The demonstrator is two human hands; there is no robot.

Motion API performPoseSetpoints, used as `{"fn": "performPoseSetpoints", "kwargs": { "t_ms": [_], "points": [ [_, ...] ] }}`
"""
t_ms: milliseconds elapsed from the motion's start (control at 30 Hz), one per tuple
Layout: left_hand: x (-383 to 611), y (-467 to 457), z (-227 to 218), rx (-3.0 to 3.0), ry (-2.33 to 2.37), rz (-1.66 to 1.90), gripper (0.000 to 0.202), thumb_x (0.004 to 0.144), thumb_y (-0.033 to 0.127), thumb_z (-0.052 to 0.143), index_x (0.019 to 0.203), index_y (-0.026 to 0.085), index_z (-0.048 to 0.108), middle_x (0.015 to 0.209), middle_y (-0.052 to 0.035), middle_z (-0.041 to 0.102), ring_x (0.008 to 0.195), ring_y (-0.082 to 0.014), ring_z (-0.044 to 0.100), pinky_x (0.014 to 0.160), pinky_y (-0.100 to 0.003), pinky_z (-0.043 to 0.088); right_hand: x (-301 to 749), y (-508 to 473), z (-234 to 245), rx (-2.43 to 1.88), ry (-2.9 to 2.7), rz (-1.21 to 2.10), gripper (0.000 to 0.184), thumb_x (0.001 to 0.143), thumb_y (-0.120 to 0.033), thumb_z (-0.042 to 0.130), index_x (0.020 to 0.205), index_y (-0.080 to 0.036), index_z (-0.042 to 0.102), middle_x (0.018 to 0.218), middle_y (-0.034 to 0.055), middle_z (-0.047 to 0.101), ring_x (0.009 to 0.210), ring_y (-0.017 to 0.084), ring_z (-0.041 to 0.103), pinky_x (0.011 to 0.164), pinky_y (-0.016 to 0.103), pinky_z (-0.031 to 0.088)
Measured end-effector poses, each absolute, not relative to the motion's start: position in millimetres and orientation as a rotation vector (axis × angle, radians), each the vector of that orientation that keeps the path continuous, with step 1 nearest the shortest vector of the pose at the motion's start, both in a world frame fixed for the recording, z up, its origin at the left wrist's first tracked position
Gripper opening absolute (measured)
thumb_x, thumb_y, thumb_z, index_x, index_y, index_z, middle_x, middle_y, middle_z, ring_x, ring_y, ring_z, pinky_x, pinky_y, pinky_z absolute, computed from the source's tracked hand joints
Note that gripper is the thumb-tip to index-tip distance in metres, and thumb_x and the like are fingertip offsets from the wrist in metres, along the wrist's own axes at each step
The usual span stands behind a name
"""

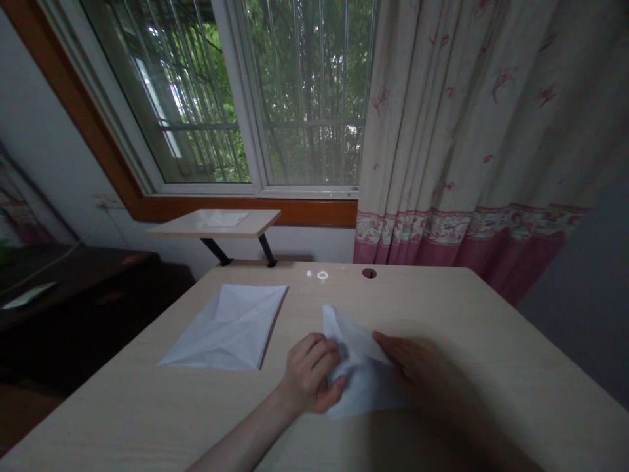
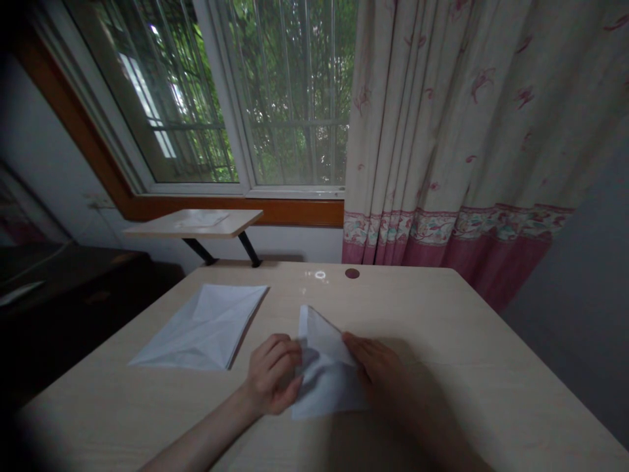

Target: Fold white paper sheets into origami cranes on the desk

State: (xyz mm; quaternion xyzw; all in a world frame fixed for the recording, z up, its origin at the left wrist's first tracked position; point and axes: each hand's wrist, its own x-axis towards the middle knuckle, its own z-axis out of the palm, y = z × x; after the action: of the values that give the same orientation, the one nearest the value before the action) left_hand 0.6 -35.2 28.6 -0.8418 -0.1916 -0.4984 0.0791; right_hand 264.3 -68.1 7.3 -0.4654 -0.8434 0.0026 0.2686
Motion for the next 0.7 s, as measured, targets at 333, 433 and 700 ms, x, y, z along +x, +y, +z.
{"fn": "performPoseSetpoints", "kwargs": {
  "t_ms": [333,433,700],
  "points": [
    [-7,-28,30,-2.775,-0.757,-1.613,0.023,0.097,0.031,0.037,0.107,0.018,0.054,0.108,-0.0138,0.065,0.107,-0.025,0.06,0.089,-0.04,0.05,253,-79,-1,-1.138,-2.443,0.017,0.081,0.068,0.003,0.035,0.144,-0.024,0.038,0.142,0.0023,0.049,0.127,0.016,0.05,0.104,0.037,0.046],
    [-6,-27,30,-2.948,-0.814,-1.427,0.03,0.099,0.034,0.037,0.117,0.018,0.055,0.119,-0.0132,0.064,0.116,-0.0246,0.057,0.098,-0.041,0.047,255,-77,-2,-1.109,-2.46,-0.021,0.083,0.07,0.005,0.033,0.146,-0.026,0.034,0.143,0.0002,0.047,0.127,0.016,0.05,0.105,0.032,0.045],
    [-4,-21,29,-3.18,-0.927,-0.973,0.035,0.101,0.035,0.038,0.131,0.022,0.051,0.135,-0.0049,0.057,0.128,-0.0186,0.049,0.11,-0.039,0.036,260,-73,-9,-1.12,-2.517,-0.252,0.09,0.067,0.011,0.029,0.151,-0.02,0.019,0.145,0.0069,0.045,0.131,0.017,0.044,0.104,0.03,0.044]
  ]
}}
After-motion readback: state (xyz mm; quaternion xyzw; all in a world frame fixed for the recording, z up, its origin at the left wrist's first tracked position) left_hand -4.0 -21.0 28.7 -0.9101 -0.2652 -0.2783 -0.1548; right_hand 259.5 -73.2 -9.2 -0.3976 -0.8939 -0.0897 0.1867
